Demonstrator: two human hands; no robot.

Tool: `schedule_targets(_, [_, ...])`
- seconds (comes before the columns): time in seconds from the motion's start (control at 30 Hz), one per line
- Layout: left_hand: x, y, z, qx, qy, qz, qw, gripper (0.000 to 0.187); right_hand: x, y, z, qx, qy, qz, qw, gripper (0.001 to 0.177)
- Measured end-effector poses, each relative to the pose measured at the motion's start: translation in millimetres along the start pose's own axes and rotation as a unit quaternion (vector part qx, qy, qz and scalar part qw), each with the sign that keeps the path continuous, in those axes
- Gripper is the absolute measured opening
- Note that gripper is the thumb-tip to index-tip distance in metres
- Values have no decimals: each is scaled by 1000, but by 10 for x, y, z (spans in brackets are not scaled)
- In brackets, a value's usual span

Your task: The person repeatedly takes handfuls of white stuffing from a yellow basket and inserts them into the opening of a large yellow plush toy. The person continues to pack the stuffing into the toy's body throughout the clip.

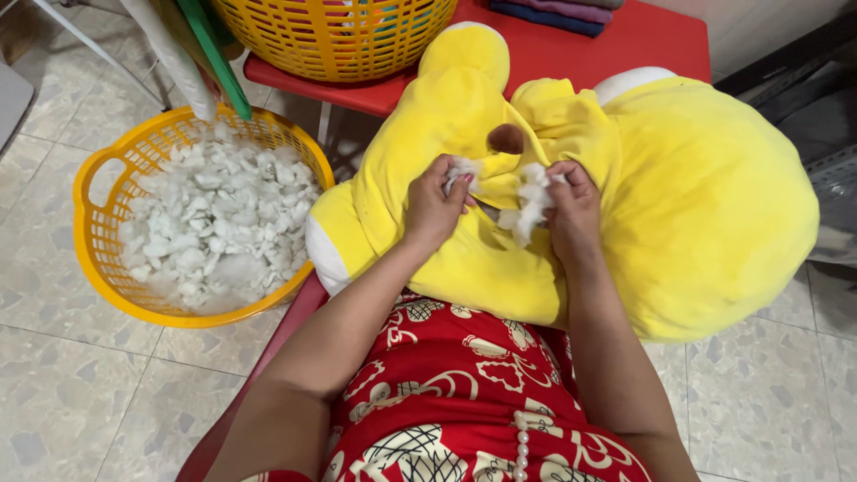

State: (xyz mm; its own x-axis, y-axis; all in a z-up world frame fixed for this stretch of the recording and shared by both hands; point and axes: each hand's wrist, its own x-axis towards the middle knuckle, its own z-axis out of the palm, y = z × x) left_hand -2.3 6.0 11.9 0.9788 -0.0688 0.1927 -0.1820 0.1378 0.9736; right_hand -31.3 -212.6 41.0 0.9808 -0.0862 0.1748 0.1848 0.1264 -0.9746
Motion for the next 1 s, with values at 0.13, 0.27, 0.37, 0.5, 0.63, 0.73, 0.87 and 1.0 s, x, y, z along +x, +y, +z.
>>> schedule_targets(0.13, [-47,-51,-28,1,-26,5,1000,17,-40,-39,228,-237,-6,-9,971,27])
schedule_targets(0.27, [-87,-36,-35,44,-40,53,997,17,-82,-81,380,-368,-41,-239,898,36])
schedule_targets(0.37, [-108,115,-32,-72,-69,23,995,29,-98,-142,522,-282,-68,-128,948,29])
schedule_targets(0.5, [-112,450,-194,-110,-79,32,990,29,15,-401,825,-325,-70,-161,929,15])
schedule_targets(0.63, [-15,600,-657,-43,-8,87,995,24,270,-618,1293,-439,-120,-269,849,12])
schedule_targets(0.73, [141,506,-1195,-62,40,120,990,22,554,-511,1781,-422,-201,-259,845,14])
schedule_targets(0.87, [199,38,-2127,-32,116,26,992,22,952,165,2621,-322,-311,-185,875,9])
schedule_targets(1.0, [-88,-688,-2830,-102,160,-110,976,17,1005,882,3122,-376,-353,-80,853,8])
